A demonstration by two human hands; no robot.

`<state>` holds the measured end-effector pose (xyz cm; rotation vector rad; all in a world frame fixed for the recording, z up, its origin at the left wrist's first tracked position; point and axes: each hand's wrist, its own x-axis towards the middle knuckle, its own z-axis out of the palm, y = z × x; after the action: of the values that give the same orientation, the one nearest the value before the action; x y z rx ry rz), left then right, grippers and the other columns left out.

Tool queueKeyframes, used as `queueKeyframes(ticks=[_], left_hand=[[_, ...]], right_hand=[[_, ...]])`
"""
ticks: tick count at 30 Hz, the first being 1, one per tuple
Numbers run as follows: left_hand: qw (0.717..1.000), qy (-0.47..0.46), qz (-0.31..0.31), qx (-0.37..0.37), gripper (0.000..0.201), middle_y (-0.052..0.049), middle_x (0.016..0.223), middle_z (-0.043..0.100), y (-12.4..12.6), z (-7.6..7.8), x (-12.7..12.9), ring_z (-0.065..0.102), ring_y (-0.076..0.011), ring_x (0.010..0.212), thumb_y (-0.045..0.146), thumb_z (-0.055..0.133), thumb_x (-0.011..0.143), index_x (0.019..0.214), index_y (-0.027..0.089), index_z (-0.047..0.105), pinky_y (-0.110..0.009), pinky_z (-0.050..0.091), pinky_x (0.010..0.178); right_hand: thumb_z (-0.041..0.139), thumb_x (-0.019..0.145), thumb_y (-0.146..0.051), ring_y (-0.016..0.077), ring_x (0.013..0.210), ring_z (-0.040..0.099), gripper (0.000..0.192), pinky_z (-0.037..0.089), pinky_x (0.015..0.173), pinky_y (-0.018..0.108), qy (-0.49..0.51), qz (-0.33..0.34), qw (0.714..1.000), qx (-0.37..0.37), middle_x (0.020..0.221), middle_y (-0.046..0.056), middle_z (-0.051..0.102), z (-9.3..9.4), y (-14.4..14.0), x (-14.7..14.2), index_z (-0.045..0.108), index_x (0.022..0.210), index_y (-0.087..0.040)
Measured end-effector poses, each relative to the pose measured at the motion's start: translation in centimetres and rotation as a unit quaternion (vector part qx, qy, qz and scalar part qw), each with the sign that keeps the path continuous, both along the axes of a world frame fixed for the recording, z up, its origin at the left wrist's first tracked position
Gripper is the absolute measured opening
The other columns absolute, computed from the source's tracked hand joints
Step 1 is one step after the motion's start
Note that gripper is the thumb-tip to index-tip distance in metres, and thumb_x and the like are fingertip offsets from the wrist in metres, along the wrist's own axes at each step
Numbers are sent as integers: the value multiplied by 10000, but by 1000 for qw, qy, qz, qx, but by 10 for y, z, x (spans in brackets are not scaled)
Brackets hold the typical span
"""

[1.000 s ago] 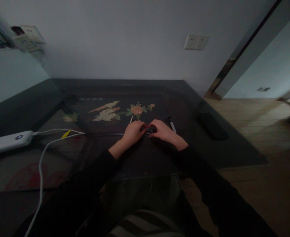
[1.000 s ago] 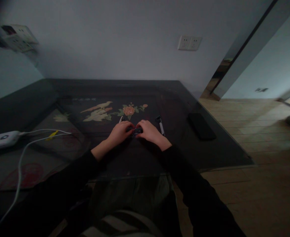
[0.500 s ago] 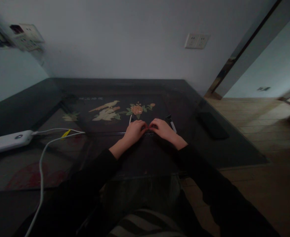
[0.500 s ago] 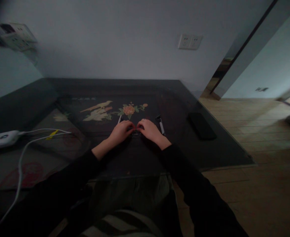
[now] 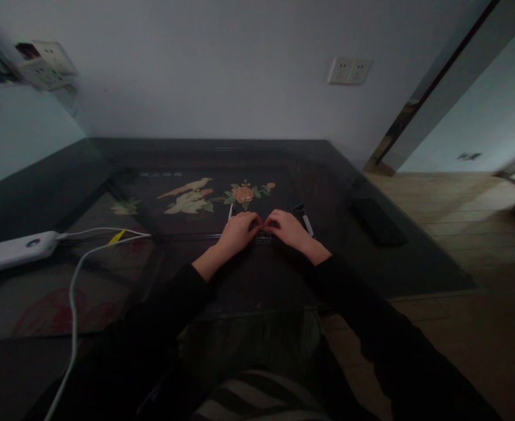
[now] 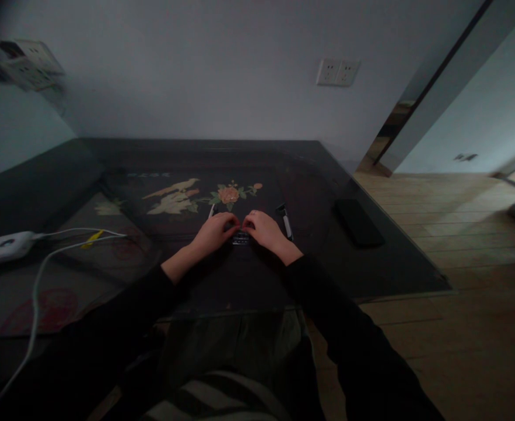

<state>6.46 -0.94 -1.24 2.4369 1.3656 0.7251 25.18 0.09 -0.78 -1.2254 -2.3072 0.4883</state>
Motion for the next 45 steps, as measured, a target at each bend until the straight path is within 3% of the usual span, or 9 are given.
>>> queueKeyframes(ticks=[7,13,17,23,27,30,35,41,45], left_hand=[[998,-55,4,-26,82,-42,870,709,0,7,-3,657,-192,816,160,592,868,917,182,654,-310,499,755],[991,-129,6,-44,127,-45,888,722,4,11,-6,677,-186,853,193,591,884,984,174,667,-320,515,795],[977,-196,-16,-78,207,-60,950,733,5,13,-5,687,-180,897,207,642,855,1057,164,663,-312,530,804],[919,-361,-54,-147,239,-69,958,733,0,15,0,679,-190,921,284,716,802,1008,163,708,-341,529,845],[903,-398,-53,-154,225,-59,918,735,-2,16,2,684,-192,898,308,741,772,936,157,712,-344,539,847],[906,-395,-48,-145,211,-61,936,734,-4,17,3,685,-192,909,290,722,784,946,156,701,-331,546,830],[920,-375,-27,-115,156,-73,975,729,-5,20,1,687,-183,923,246,680,813,933,146,672,-313,555,827],[938,-326,-30,-111,123,-65,888,730,-3,19,-1,701,-162,834,212,666,818,914,139,643,-290,566,781],[974,-220,-34,-37,94,-39,863,727,-4,16,-2,686,-144,793,170,643,822,914,156,653,-272,549,762]], right_hand=[[709,790,-77,178,786,567,113,405,751,310,67,-21,997,-23,789,40,624,1,0,2,689,721,-163],[707,799,-176,184,783,597,57,430,765,330,196,-53,976,-73,790,38,671,7,4,9,693,744,-181],[729,782,-323,167,710,604,143,451,720,328,291,-47,943,-152,754,25,683,6,6,10,699,788,-183],[811,663,-475,123,632,569,336,469,647,293,404,-13,867,-293,721,1,658,7,1,7,694,796,-190],[853,611,-471,120,662,588,362,497,684,289,425,5,841,-334,740,-4,662,10,-4,5,688,769,-190],[853,632,-426,120,677,595,322,503,706,287,432,4,833,-346,751,-5,664,12,-5,3,685,768,-188],[802,718,-373,123,676,594,241,489,693,277,433,-15,837,-334,753,3,666,15,-5,4,686,804,-180],[691,812,-421,138,686,599,253,481,703,292,357,-41,915,-183,737,13,658,18,-2,9,668,848,-172],[661,830,-435,151,675,601,266,471,680,303,320,-21,937,-139,722,18,649,16,-1,8,652,819,-169]])
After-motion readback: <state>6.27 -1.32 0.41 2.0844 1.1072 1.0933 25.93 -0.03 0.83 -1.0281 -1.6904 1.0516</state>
